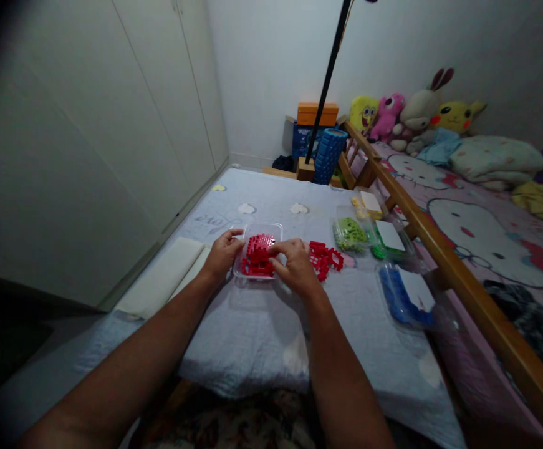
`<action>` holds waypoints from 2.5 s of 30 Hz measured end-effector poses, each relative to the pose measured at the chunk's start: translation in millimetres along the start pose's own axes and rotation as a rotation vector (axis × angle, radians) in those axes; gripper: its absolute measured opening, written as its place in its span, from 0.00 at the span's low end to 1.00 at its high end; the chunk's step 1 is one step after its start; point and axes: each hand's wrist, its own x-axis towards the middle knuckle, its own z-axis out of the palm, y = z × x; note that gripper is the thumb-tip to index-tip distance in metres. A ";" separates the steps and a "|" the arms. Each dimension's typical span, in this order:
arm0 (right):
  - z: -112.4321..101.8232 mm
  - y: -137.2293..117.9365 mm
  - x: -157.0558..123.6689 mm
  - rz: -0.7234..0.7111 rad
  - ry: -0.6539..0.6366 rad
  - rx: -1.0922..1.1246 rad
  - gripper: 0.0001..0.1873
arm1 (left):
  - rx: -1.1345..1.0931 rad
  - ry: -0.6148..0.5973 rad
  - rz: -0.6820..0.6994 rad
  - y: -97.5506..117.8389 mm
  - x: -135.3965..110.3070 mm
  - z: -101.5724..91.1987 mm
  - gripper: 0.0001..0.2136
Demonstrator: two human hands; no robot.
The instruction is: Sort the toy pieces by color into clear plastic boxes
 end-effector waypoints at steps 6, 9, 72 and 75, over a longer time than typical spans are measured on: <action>7.0 -11.7 0.9 -0.011 -0.114 -0.100 0.09 | 0.008 -0.007 0.024 -3.5 2.4 -1.6 0.20; 10.3 -12.0 0.7 -0.017 -0.105 -0.140 0.10 | 0.010 -0.009 0.029 -5.4 3.4 -2.2 0.20; 20.4 -15.8 5.5 -0.058 -0.104 -0.123 0.11 | -0.051 -0.055 0.004 -4.8 2.0 -2.5 0.25; 4.9 0.6 4.0 -0.033 -0.009 -0.068 0.11 | -0.053 -0.052 -0.004 -5.9 2.4 -2.4 0.25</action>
